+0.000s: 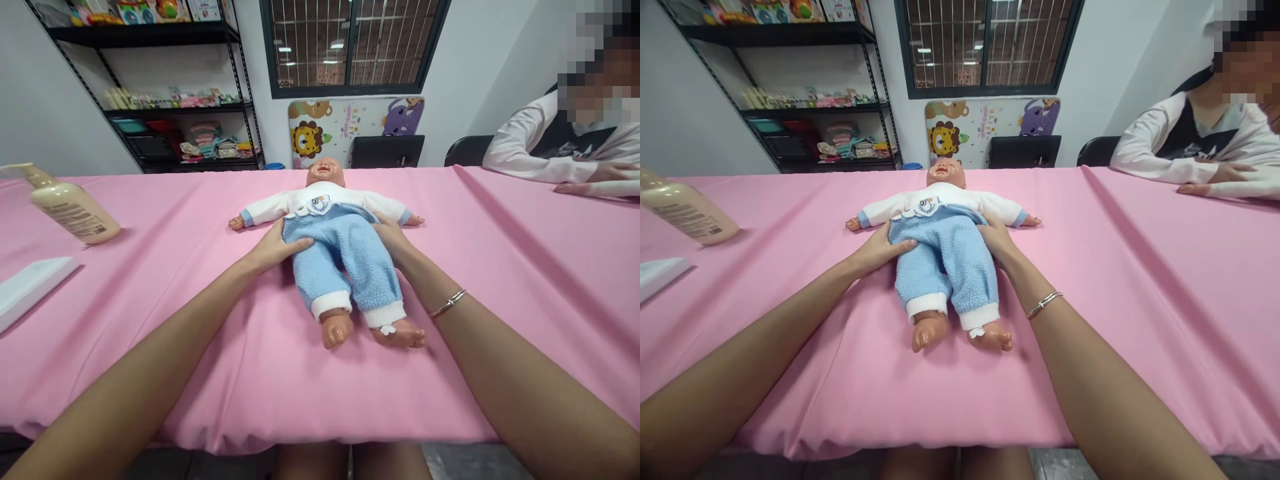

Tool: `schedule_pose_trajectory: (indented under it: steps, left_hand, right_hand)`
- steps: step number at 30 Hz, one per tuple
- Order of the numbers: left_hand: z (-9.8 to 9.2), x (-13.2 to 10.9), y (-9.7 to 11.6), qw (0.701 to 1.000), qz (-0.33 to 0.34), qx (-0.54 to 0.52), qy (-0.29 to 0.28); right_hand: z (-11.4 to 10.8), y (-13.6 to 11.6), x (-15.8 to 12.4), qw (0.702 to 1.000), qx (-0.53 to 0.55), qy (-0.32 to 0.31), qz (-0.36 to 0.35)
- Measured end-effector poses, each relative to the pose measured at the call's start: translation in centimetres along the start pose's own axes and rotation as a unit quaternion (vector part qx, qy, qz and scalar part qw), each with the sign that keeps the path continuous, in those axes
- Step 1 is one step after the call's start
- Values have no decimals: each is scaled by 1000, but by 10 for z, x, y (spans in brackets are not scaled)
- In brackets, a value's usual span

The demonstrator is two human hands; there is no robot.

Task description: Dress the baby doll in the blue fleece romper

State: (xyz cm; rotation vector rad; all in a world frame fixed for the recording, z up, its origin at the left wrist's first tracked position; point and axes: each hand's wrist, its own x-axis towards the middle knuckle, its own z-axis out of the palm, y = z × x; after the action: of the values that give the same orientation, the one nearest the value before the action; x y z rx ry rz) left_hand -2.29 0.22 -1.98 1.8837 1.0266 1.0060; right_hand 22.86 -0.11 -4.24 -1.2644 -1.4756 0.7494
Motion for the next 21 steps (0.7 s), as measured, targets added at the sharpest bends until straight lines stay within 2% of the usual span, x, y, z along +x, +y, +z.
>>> schedule_pose_trajectory:
  steps: [4, 8, 10, 13, 16, 19, 21]
  left_hand:
    - [8, 6, -7, 994, 0, -50, 94]
    - [6, 12, -9, 990, 15, -45, 135]
    - [2, 11, -7, 990, 15, -29, 134]
    - [-6, 11, -5, 996, 1, -6, 93]
    - [-13, 13, -9, 997, -17, 30, 64]
    - [-14, 14, -14, 993, -49, 38, 102]
    - [-12, 13, -16, 988, -76, -3, 137]
  right_hand:
    - [2, -5, -4, 1000, 19, -18, 11]
    - [0, -10, -13, 998, 20, -55, 34]
    - [-1, -12, -15, 996, 21, -76, 46]
    - [-4, -14, -14, 993, 31, -104, 56]
    - [-11, -12, -9, 992, 48, -105, 52]
    - [-14, -5, -6, 996, 55, -66, 39]
    - [-13, 2, -5, 997, 52, -38, 33]
